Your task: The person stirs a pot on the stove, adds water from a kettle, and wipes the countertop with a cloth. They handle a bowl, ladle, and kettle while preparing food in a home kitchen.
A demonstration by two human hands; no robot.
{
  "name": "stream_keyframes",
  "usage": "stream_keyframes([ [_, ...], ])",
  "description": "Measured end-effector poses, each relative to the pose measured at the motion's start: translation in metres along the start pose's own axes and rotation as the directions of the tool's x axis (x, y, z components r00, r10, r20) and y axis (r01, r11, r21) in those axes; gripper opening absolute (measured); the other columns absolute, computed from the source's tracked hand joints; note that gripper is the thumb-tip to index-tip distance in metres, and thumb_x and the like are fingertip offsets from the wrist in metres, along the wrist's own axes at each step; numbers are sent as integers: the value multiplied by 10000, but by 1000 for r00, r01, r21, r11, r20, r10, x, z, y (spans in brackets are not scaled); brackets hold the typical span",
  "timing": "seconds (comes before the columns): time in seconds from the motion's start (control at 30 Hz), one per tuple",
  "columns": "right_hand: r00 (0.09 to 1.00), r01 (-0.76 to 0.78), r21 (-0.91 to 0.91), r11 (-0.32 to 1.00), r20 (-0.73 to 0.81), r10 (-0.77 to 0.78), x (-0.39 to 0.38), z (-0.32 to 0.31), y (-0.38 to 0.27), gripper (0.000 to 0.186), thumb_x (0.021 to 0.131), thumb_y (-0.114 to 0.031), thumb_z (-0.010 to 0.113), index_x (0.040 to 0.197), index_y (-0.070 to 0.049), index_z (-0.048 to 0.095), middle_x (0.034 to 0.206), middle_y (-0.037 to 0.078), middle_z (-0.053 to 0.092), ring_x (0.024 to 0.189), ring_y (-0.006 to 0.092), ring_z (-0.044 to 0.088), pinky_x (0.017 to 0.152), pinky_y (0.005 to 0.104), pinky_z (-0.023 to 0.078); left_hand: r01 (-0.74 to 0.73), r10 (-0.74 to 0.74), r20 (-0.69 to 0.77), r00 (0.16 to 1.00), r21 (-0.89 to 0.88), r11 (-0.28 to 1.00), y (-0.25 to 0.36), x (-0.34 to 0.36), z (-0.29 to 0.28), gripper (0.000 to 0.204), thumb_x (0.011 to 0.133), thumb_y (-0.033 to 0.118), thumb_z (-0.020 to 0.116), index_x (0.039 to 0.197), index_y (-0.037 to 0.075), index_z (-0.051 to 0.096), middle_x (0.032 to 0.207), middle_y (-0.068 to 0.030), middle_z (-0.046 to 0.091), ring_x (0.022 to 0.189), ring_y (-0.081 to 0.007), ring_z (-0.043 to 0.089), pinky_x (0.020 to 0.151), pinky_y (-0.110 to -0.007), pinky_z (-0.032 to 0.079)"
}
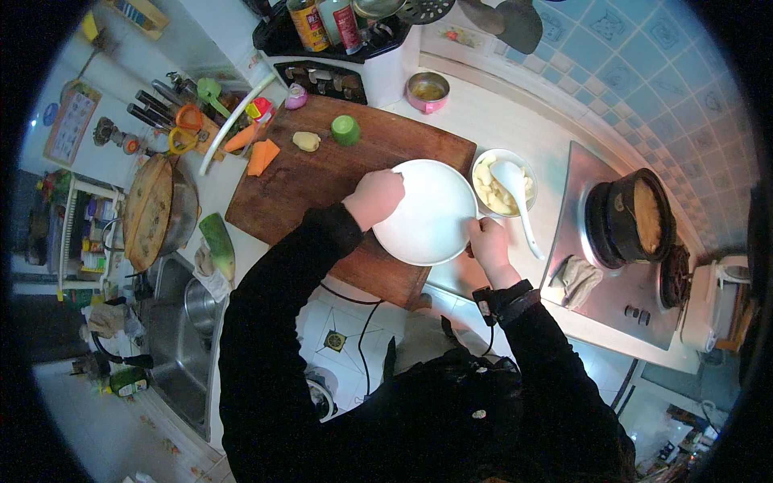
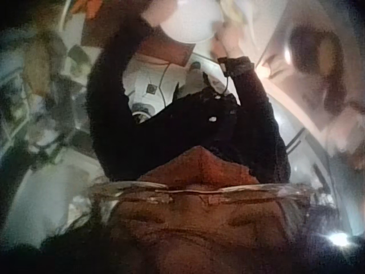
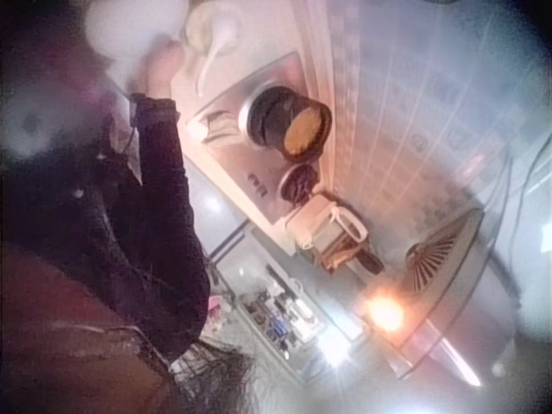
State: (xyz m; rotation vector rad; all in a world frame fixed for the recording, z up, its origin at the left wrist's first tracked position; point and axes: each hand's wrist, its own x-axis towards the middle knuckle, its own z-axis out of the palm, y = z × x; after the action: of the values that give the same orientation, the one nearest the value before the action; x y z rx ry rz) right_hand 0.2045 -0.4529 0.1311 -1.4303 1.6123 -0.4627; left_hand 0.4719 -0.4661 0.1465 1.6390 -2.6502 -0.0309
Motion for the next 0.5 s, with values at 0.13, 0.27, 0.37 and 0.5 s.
stream_keyframes([
  [0.13,997,25,71,997,67,-30,1,11,-6,369,917,-279,531,849,74,614,585,117,602,461,179,577,451,307,469,-132,180,134,975,-307,943,-6,-45,-25,155,751,157,657,859,61,716,760,-127,654,719,-324,647,664,-388,532],
  [0.27,985,-57,139,989,168,34,-4,7,-14,393,939,-318,555,917,71,611,639,88,612,471,147,562,446,283,463,238,-328,-28,944,-629,740,-37,-35,-62,205,755,199,723,901,56,717,878,-125,679,842,-264,655,740,-344,519],
  [0.37,985,77,127,989,142,-95,-22,-13,-7,379,941,-330,575,974,45,613,713,62,622,539,121,574,502,265,479,302,-509,-266,819,-555,775,-72,-1,-83,277,782,276,722,934,44,711,813,-139,694,768,-268,676,708,-347,521],
  [0.5,968,82,-51,995,242,-67,-50,-54,27,262,934,-233,606,988,23,612,758,44,618,611,101,576,567,248,488,331,-361,-155,920,-186,925,-102,62,-76,183,789,217,664,903,85,718,852,-142,677,819,-316,650,729,-405,515],
])
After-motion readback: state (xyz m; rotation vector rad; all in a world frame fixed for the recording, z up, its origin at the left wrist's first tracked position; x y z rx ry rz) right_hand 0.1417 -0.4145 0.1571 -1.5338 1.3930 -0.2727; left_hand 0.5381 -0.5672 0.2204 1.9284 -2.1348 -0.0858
